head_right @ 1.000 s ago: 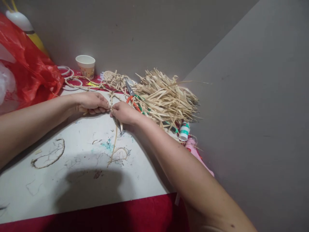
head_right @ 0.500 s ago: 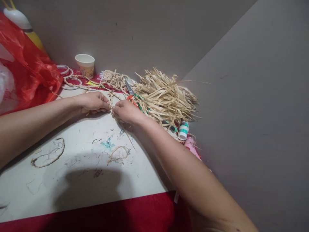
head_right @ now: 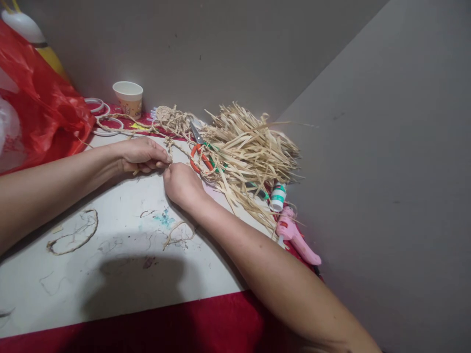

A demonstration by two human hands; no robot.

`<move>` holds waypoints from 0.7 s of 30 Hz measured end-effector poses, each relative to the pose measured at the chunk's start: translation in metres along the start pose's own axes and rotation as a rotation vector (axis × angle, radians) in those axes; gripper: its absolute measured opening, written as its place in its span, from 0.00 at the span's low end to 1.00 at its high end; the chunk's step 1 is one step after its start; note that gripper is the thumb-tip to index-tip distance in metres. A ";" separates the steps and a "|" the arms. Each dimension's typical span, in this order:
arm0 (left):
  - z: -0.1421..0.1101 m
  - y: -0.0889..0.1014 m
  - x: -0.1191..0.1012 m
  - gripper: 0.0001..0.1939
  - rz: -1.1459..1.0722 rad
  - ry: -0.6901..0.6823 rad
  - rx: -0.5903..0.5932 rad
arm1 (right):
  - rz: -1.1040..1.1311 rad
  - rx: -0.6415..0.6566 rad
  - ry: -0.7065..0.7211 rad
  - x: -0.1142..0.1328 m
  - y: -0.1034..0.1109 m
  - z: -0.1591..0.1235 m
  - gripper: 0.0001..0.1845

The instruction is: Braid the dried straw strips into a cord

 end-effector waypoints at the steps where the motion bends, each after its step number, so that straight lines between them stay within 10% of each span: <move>1: 0.000 0.001 0.000 0.13 0.002 -0.004 -0.012 | -0.141 -0.097 0.047 0.005 0.008 -0.002 0.15; 12: 0.005 0.000 0.003 0.14 -0.060 0.000 0.040 | -0.612 -0.110 0.206 0.031 -0.005 -0.029 0.18; 21: 0.005 0.002 0.000 0.15 -0.030 -0.055 0.146 | 0.170 -0.114 0.220 0.037 0.062 -0.036 0.22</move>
Point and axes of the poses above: each hand's wrist, its own z-axis towards the middle knuckle, its own y-axis out of the back of the hand, x = y × z, the point moved 9 cm from there along z, towards the middle knuckle, and after that the axes turned 9 degrees about z, right-handed, at the moved point
